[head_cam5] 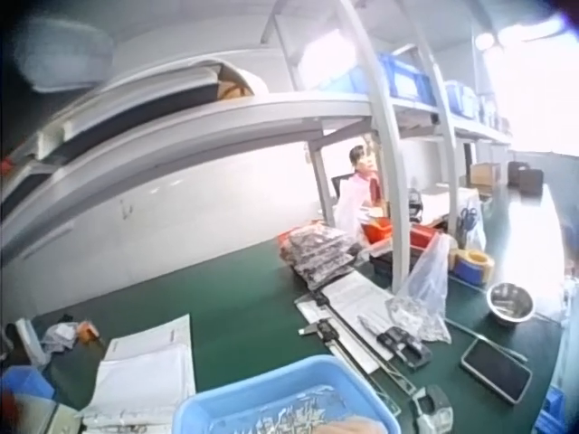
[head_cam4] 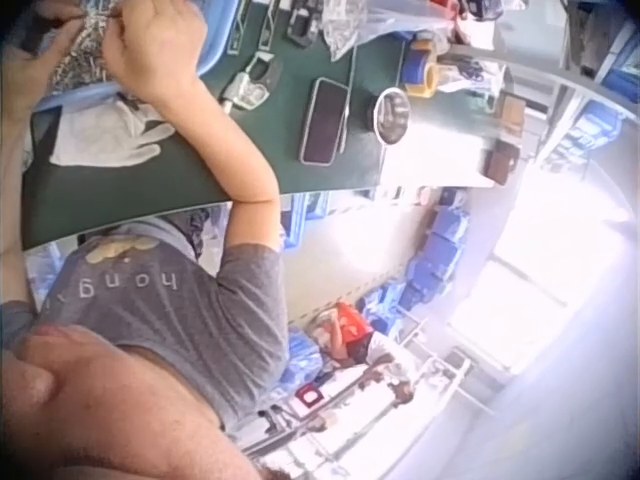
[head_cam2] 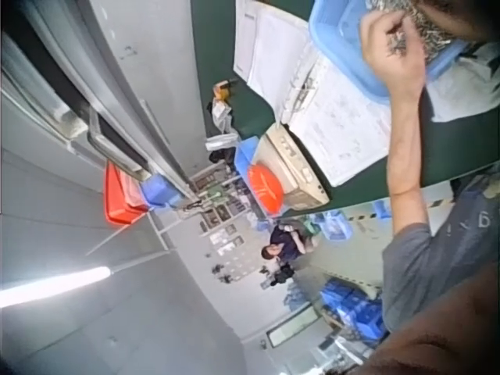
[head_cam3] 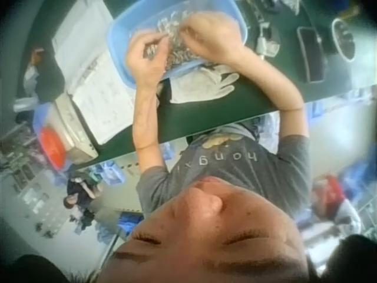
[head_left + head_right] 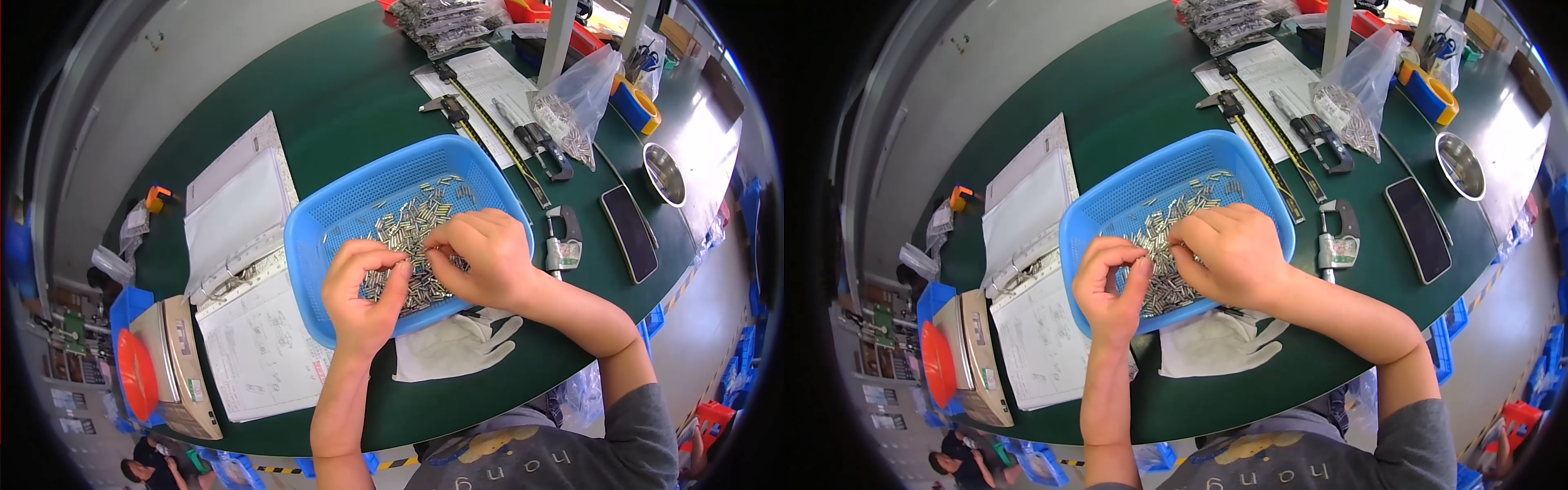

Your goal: The recorder is inspecting and measuring small metal pins using a digital caliper and a micrometer at a workshop bench.

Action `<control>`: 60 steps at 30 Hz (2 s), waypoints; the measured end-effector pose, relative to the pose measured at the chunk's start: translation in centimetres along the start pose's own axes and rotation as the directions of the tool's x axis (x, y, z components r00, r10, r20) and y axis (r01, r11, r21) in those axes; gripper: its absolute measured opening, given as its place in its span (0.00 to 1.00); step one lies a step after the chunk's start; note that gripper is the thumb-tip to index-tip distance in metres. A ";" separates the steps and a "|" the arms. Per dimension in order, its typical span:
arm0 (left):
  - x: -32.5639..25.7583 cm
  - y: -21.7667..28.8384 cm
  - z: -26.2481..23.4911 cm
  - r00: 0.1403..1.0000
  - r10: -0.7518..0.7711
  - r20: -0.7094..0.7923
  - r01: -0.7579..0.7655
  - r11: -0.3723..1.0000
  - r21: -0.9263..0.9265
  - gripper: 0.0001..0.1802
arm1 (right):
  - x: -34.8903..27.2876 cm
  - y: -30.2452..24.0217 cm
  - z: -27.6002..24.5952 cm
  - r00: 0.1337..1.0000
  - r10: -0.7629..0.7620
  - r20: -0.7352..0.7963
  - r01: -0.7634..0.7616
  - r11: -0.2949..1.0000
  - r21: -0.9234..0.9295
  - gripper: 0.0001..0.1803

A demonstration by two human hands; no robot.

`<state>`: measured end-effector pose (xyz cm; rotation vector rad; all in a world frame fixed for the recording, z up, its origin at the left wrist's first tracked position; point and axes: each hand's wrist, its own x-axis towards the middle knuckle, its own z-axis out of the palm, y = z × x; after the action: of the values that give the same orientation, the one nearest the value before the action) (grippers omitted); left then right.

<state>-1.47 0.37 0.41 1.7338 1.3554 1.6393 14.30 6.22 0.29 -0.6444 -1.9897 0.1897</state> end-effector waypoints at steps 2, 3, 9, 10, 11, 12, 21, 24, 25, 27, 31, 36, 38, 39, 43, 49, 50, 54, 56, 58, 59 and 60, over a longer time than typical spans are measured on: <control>-0.1 -0.2 -0.1 0.999 -0.039 -0.004 0.039 0.999 -0.034 0.05 | -0.1 0.1 0.1 1.000 -0.010 -0.006 0.010 1.000 -0.010 0.09; -0.1 -0.1 -0.1 0.999 -0.039 0.003 0.039 0.999 -0.032 0.05 | -0.1 0.1 0.1 1.000 -0.028 -0.005 0.028 0.999 -0.020 0.09; -0.2 -0.2 -0.5 0.985 -0.164 0.057 0.173 0.958 -0.228 0.04 | -0.2 0.5 -0.3 0.984 -0.154 -0.086 0.169 0.960 0.221 0.11; -0.2 -0.1 -0.5 0.971 -0.224 0.088 0.240 0.920 -0.311 0.04 | -0.3 0.4 -0.3 0.985 -0.149 -0.090 0.165 0.962 0.218 0.11; -0.2 0.0 -0.4 0.952 -0.280 0.123 0.306 0.869 -0.389 0.04 | -0.4 0.4 -0.3 0.978 -0.175 -0.113 0.198 0.951 0.239 0.11; -0.2 -0.1 -0.5 0.951 -0.280 0.127 0.308 0.869 -0.386 0.04 | -0.4 0.3 -0.3 0.970 -0.202 -0.136 0.231 0.938 0.260 0.11; -0.1 -0.2 -0.8 0.939 -0.269 0.214 0.342 0.796 -0.500 0.04 | -0.2 0.4 -0.3 0.962 -0.233 -0.140 0.260 0.939 0.225 0.10; -0.2 0.0 -0.7 0.935 -0.279 0.221 0.354 0.788 -0.504 0.05 | -0.2 0.3 -0.3 0.962 -0.238 -0.134 0.263 0.940 0.219 0.10; -0.2 0.0 -0.7 0.933 -0.280 0.225 0.357 0.790 -0.498 0.05 | -0.2 0.3 -0.3 0.962 -0.239 -0.134 0.264 0.939 0.220 0.10; -0.2 0.0 -0.7 0.932 -0.281 0.228 0.359 0.793 -0.493 0.05 | -0.2 0.3 -0.3 0.961 -0.242 -0.131 0.265 0.941 0.210 0.10; -0.4 -0.5 -1.0 0.936 -0.270 0.226 0.348 0.804 -0.481 0.05 | -0.4 0.4 0.0 0.952 -0.272 -0.138 0.293 0.941 0.169 0.10; -0.3 -0.4 -1.0 0.938 -0.272 0.216 0.344 0.807 -0.479 0.05 | -0.4 0.3 -0.2 0.986 -0.154 -0.056 0.163 0.963 0.215 0.09; -0.2 -0.5 -0.9 0.935 -0.273 0.228 0.351 0.812 -0.466 0.05 | -0.4 0.6 -0.2 0.992 -0.125 -0.013 0.124 0.958 0.258 0.09; -0.3 -0.4 -1.0 0.934 -0.275 0.227 0.351 0.813 -0.465 0.05 | -0.3 0.7 -0.2 0.994 -0.101 0.027 0.089 0.950 0.299 0.08; -0.3 -0.8 -0.9 0.939 -0.300 0.166 0.340 0.876 -0.341 0.04 | -0.2 0.5 -0.5 0.993 -0.054 0.108 0.023 0.962 0.271 0.06; 0.2 -0.9 -0.2 0.966 -0.258 -0.018 0.244 0.887 0.392 0.07 | -0.1 0.7 -0.4 0.969 0.207 0.132 -0.234 0.940 0.248 0.06; 0.2 -0.9 -0.1 0.971 -0.237 -0.004 0.194 0.783 0.591 0.09 | 0.0 0.7 -0.5 0.939 0.305 0.157 -0.340 0.888 0.309 0.06; 0.3 -0.4 0.9 0.965 -0.157 0.209 -0.021 0.750 0.661 0.09 | 0.1 0.9 -0.8 0.860 0.444 0.252 -0.511 0.752 0.417 0.07; 0.9 -0.8 1.1 0.781 -0.435 0.449 0.042 0.753 0.656 0.08 | -0.1 1.1 -0.9 0.871 0.422 0.253 -0.491 0.771 0.406 0.07; 1.5 -0.8 1.0 0.723 -0.502 0.475 0.023 0.704 0.710 0.07 | 0.2 0.9 -0.4 0.891 0.364 0.271 -0.450 0.783 0.430 0.06; 1.8 -0.9 1.2 0.647 -0.564 0.514 -0.008 0.668 0.744 0.06 | 0.1 1.2 -0.4 0.897 0.374 0.238 -0.442 0.795 0.416 0.06; 1.5 -1.6 0.8 0.702 -0.484 0.523 -0.070 0.684 0.726 0.04 | 0.0 1.0 0.1 0.903 0.372 0.215 -0.429 0.799 0.422 0.05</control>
<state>-1.50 2.57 -0.26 2.1196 1.7864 0.1657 14.59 7.14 -0.14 -0.7444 -1.7991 0.9562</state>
